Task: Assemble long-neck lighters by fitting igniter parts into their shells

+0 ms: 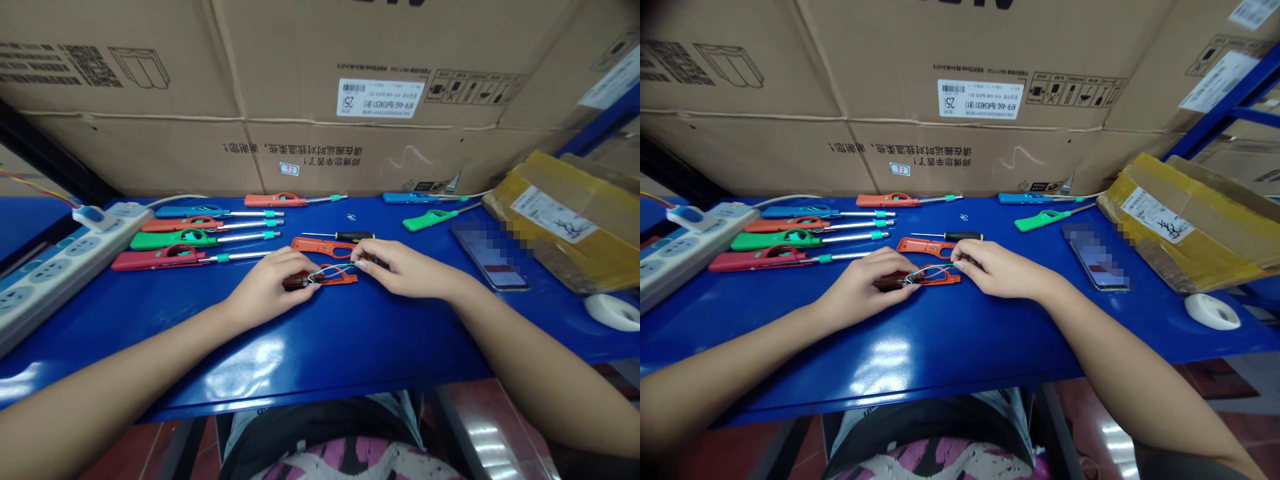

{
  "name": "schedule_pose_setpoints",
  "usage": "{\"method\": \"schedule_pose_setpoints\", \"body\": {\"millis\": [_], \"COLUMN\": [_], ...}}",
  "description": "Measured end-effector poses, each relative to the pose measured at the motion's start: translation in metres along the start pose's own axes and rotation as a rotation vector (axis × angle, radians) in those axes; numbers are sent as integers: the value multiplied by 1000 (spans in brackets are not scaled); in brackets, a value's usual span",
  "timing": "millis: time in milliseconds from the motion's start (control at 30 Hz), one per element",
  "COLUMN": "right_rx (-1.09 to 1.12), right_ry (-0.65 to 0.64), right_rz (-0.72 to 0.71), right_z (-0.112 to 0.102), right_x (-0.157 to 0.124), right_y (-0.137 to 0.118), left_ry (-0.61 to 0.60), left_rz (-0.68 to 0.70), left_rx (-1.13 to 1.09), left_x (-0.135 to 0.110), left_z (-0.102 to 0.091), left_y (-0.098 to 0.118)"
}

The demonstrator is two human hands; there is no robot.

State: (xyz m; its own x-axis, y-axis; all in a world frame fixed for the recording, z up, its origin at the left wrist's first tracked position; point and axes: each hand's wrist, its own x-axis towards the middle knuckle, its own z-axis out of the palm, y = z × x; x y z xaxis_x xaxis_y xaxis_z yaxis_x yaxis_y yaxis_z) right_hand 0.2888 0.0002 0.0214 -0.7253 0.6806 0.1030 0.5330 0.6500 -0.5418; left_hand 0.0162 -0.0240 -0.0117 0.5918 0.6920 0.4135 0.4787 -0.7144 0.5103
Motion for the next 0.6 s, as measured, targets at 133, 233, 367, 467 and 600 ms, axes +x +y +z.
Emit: {"method": "schedule_pose_setpoints", "body": {"millis": [133,233,367,467,600], "right_rx": [-29,-45,-78,-77,-44], "right_ry": [-25,-67,-95,-95,-75], "right_rz": [3,11,-3,-18,-24], "right_z": [1,3,4,3,1], "right_x": [0,-1,-2,-3,-2], "right_y": [2,3,4,5,4], "left_ry": [75,117,129,135,136], "left_rz": [-79,-132,-176,-163,-134], "left_rx": [-70,-121,-154,-139,-109], "left_x": [-1,-2,-2,-2,-2], "left_z": [0,0,-1,-1,-2], "left_y": [2,1,-2,-4,-5]}}
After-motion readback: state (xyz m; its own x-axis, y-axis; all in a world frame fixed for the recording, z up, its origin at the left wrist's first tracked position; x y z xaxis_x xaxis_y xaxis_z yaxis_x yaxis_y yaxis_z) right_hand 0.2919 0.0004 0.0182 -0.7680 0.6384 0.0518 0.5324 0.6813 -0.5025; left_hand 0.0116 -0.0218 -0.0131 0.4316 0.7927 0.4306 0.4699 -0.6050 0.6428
